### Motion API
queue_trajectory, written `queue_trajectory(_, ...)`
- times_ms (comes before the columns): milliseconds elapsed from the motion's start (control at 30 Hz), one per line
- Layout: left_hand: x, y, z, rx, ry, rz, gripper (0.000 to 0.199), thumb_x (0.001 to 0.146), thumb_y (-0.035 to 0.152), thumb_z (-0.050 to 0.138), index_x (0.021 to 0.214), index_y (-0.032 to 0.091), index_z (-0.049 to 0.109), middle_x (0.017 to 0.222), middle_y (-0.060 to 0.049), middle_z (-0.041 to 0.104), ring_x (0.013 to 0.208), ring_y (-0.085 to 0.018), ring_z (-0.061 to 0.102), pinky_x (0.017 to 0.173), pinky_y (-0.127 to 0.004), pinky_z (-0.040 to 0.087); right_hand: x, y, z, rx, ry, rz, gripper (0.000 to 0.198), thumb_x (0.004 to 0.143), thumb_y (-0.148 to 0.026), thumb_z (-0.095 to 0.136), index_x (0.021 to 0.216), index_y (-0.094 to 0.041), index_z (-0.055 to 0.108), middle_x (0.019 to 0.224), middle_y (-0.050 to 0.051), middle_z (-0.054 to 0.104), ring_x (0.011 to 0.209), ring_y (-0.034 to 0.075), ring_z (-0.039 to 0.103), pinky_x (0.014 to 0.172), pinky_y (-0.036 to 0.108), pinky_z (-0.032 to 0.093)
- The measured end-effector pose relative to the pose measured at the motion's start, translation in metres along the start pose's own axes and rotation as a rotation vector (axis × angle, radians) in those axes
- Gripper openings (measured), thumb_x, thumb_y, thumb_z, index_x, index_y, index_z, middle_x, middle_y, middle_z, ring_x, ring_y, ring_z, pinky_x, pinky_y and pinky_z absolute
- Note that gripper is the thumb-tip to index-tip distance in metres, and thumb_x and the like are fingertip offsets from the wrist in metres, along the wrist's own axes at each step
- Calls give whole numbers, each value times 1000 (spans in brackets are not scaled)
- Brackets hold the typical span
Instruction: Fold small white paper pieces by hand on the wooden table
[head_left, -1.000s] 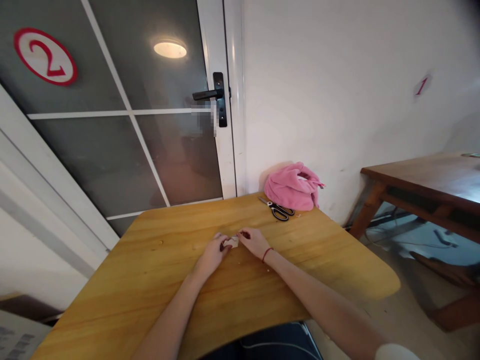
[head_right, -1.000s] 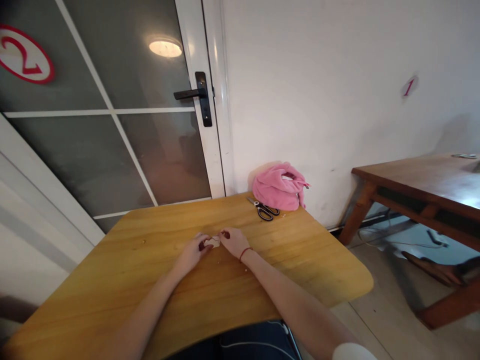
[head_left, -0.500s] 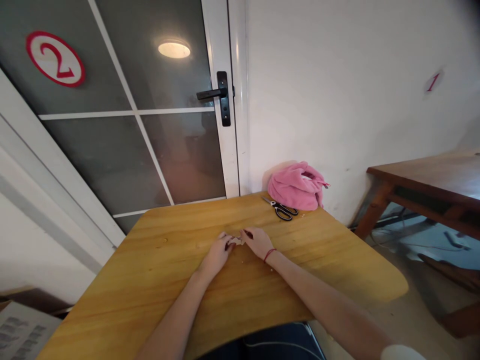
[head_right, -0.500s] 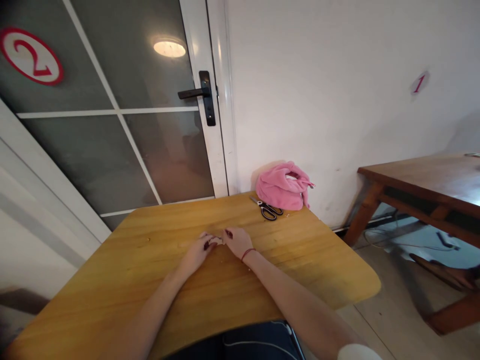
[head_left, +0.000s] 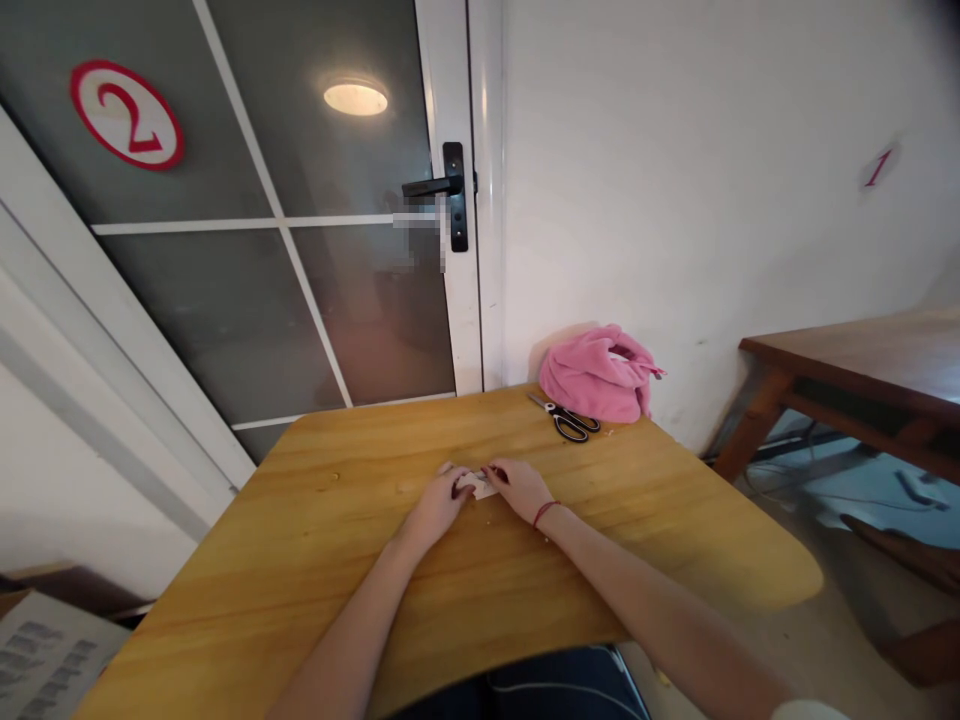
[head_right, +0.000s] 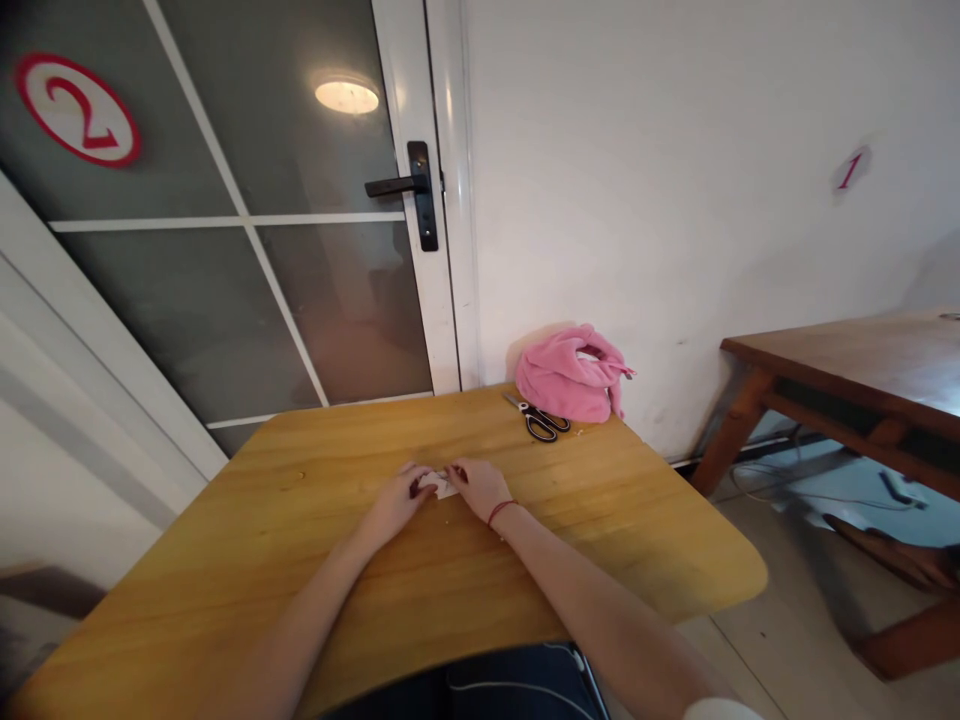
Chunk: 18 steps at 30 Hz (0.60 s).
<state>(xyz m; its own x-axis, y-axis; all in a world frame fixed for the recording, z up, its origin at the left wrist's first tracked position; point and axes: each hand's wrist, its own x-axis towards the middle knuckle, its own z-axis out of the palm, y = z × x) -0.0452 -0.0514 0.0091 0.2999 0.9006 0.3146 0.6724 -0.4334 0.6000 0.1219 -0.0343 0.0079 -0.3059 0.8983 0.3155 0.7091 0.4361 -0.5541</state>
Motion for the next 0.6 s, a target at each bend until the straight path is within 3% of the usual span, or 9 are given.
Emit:
queue_trajectory(233,-1,3,-2,9,-12,-3,14,74,20,49,84,15,56,79,-3,47,67,-11,47,65,-24,39,0,1,-1,119,-81,1,36,84,-43,30,90,-18,55,72,2,59,62,10,51,54,20,32)
queue_trajectory(333,-1,3,-2,3,-4,22,12,74,21,49,83,16,56,79,-3,49,71,-12,48,68,-25,39,0,7,-5,143,-182,-45,34,79,-44,41,97,-18,53,70,1,57,60,10,49,53,20,33)
queue_trajectory(433,-1,3,-2,-14,11,31,11,74,20,48,81,16,56,79,-3,51,72,-12,49,69,-24,39,2,9,-5,91,-212,-96,28,72,-36,53,94,-18,56,71,1,57,61,10,48,54,20,33)
queue_trajectory(600,-2,8,-5,-20,16,15,16,76,22,47,89,18,54,86,-3,53,80,-13,51,73,-26,40,3,5,-1,-4,-174,-75,20,75,-33,49,88,-19,57,72,1,58,62,10,49,55,20,33)
